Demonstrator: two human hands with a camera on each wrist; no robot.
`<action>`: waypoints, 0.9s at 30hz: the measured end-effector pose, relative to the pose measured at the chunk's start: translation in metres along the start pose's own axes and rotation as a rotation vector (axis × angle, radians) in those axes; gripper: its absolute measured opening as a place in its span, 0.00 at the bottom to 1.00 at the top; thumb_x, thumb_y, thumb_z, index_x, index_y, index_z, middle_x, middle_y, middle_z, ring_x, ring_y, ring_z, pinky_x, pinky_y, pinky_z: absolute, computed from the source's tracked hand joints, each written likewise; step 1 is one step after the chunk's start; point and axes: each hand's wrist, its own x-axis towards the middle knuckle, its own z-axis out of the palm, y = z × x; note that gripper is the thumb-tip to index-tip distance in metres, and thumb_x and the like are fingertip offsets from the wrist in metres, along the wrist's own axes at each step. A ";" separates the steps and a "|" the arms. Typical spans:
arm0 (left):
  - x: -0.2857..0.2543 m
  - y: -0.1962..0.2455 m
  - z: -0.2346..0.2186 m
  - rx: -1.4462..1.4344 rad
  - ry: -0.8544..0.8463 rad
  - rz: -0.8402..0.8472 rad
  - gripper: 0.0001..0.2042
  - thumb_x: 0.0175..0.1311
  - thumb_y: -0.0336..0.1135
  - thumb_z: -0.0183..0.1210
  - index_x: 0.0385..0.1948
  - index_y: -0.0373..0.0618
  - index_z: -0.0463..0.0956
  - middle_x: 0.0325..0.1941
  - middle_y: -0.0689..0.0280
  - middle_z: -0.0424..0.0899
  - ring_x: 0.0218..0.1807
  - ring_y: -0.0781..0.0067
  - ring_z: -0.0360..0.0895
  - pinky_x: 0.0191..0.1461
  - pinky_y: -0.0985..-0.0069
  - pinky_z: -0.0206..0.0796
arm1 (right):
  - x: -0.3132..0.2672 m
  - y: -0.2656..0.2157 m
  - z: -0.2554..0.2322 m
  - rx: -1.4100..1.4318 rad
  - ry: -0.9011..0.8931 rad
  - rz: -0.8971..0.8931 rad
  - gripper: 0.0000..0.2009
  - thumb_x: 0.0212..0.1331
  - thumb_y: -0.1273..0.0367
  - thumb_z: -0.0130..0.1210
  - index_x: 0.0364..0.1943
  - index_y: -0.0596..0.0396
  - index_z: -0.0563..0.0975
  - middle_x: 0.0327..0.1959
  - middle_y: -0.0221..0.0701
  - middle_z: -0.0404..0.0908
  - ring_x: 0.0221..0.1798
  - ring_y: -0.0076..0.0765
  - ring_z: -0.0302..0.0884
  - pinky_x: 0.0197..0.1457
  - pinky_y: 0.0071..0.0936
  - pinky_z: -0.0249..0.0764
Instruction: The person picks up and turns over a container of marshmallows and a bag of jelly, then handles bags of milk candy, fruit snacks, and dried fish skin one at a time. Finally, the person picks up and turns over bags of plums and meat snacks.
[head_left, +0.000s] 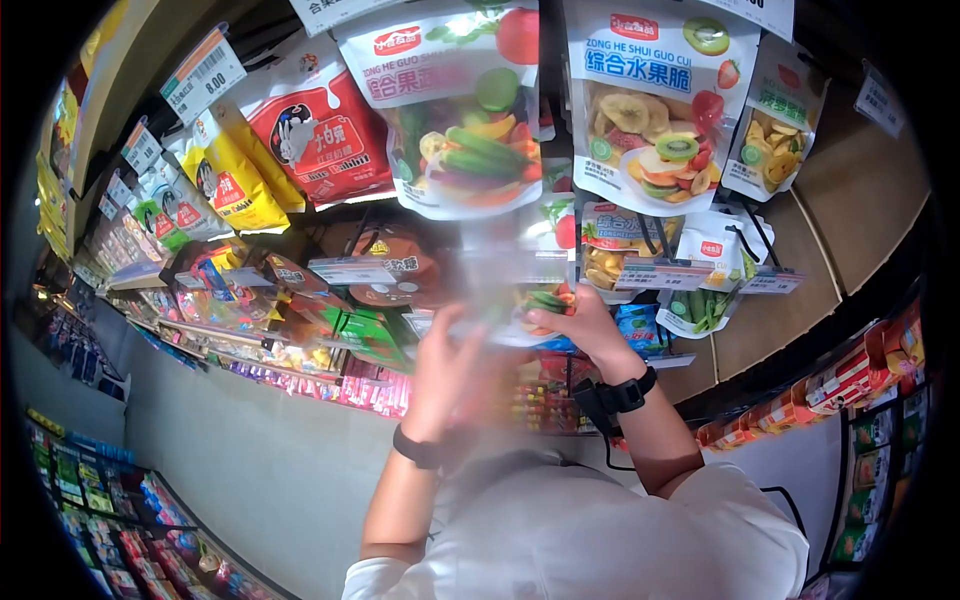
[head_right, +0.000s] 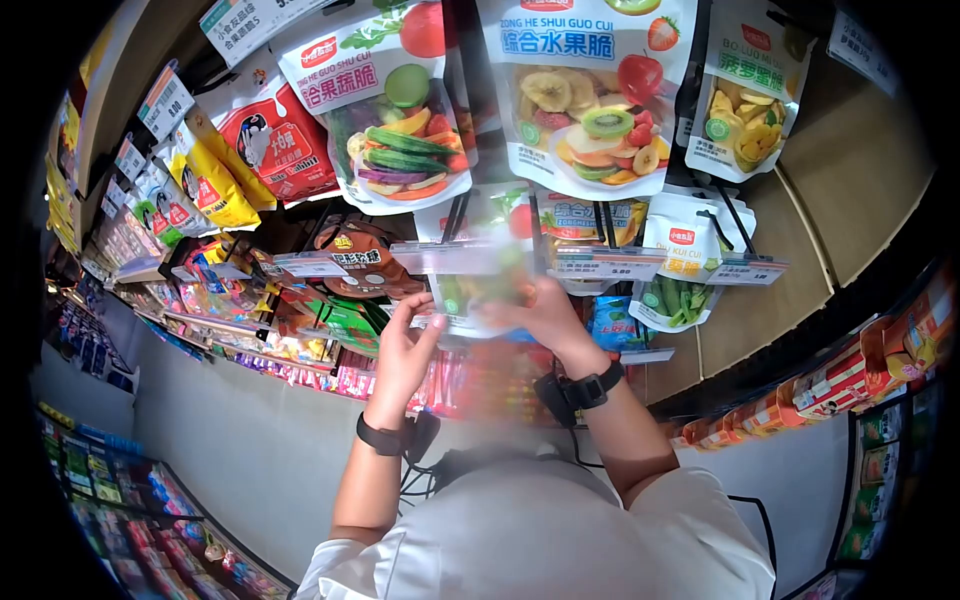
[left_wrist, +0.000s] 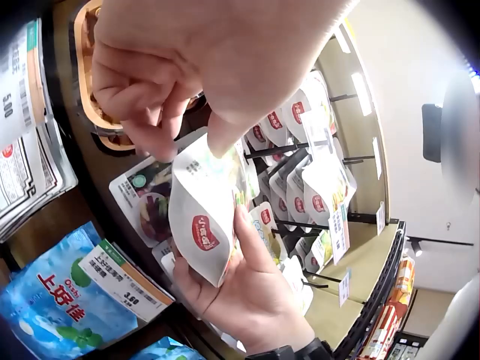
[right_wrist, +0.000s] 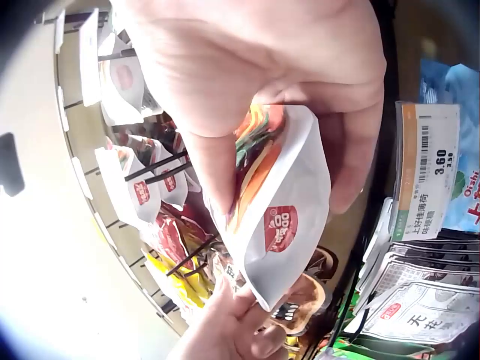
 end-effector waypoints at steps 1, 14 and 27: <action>0.002 -0.007 0.004 -0.023 -0.021 0.005 0.15 0.63 0.33 0.58 0.48 0.37 0.71 0.41 0.67 0.80 0.23 0.90 0.66 0.25 0.87 0.59 | -0.003 -0.003 -0.001 0.018 -0.005 -0.001 0.17 0.52 0.75 0.62 0.47 0.66 0.74 0.40 0.35 0.81 0.41 0.27 0.80 0.42 0.23 0.78; 0.014 -0.028 0.021 -0.120 -0.074 -0.024 0.06 0.65 0.29 0.55 0.37 0.34 0.76 0.31 0.72 0.80 0.33 0.89 0.72 0.37 0.88 0.63 | -0.003 0.005 -0.003 0.052 0.017 -0.038 0.15 0.52 0.76 0.62 0.45 0.64 0.76 0.38 0.33 0.81 0.38 0.25 0.79 0.42 0.23 0.78; 0.004 -0.010 0.009 -0.137 0.006 -0.031 0.18 0.64 0.27 0.54 0.56 0.36 0.67 0.49 0.65 0.78 0.24 0.90 0.67 0.23 0.89 0.59 | -0.018 0.081 -0.021 -0.298 0.104 -0.203 0.25 0.57 0.77 0.55 0.60 0.59 0.62 0.48 0.33 0.75 0.47 0.25 0.74 0.44 0.23 0.75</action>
